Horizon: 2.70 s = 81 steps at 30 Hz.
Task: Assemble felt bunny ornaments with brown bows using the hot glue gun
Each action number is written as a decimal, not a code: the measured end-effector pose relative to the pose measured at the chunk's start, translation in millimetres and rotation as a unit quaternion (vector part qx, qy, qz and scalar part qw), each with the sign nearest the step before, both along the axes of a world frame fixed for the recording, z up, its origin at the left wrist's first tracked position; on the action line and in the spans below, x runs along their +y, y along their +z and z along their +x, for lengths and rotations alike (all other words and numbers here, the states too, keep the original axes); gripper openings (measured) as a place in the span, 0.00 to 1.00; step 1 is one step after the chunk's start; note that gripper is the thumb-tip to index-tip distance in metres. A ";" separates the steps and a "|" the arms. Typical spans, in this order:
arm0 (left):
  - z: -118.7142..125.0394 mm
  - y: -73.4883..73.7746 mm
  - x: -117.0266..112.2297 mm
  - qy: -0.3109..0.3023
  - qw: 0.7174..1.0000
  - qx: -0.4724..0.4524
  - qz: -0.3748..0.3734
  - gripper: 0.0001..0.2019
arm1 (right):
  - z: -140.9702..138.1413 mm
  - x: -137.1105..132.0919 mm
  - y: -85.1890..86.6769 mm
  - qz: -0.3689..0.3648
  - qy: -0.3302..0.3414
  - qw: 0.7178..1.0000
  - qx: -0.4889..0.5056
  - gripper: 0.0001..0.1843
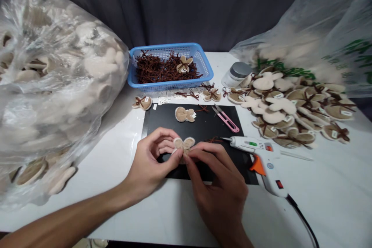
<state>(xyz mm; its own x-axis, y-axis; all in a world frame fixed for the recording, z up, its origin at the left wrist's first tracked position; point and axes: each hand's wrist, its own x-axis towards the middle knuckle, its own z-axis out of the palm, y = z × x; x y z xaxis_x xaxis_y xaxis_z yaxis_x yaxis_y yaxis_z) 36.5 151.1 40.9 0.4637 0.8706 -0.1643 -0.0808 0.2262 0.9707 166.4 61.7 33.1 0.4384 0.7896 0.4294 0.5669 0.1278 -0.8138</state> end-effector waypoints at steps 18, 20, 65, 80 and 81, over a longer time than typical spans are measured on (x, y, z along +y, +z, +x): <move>-0.5 2.2 4.4 -0.106 0.985 -0.082 -0.111 0.10 | 1.4 -3.6 -0.8 0.012 -0.009 0.999 0.038 0.12; -1.2 1.0 4.8 -0.108 0.981 -0.086 -0.137 0.10 | 0.5 -3.3 -0.9 0.016 -0.012 0.999 0.038 0.12; -8.3 -5.6 -5.4 -0.186 0.963 0.133 0.146 0.23 | 3.8 -1.9 -4.7 -0.004 -0.010 1.000 -0.013 0.08; -4.3 -5.1 -3.2 -0.162 0.986 -0.031 -0.011 0.21 | 36.4 -6.7 2.4 -0.053 0.105 0.976 0.183 0.14; -4.0 -4.0 -0.9 -0.160 0.985 -0.051 -0.037 0.20 | 36.8 -6.8 4.5 -0.057 0.101 0.972 0.206 0.12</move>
<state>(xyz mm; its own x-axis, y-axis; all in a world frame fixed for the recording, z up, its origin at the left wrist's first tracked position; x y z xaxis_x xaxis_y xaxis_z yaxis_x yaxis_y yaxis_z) 32.5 150.2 36.9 0.7300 0.6646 -0.1595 -0.0904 0.3252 0.9413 203.1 54.9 37.7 0.3863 0.9093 0.1548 0.1625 0.0981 -0.9818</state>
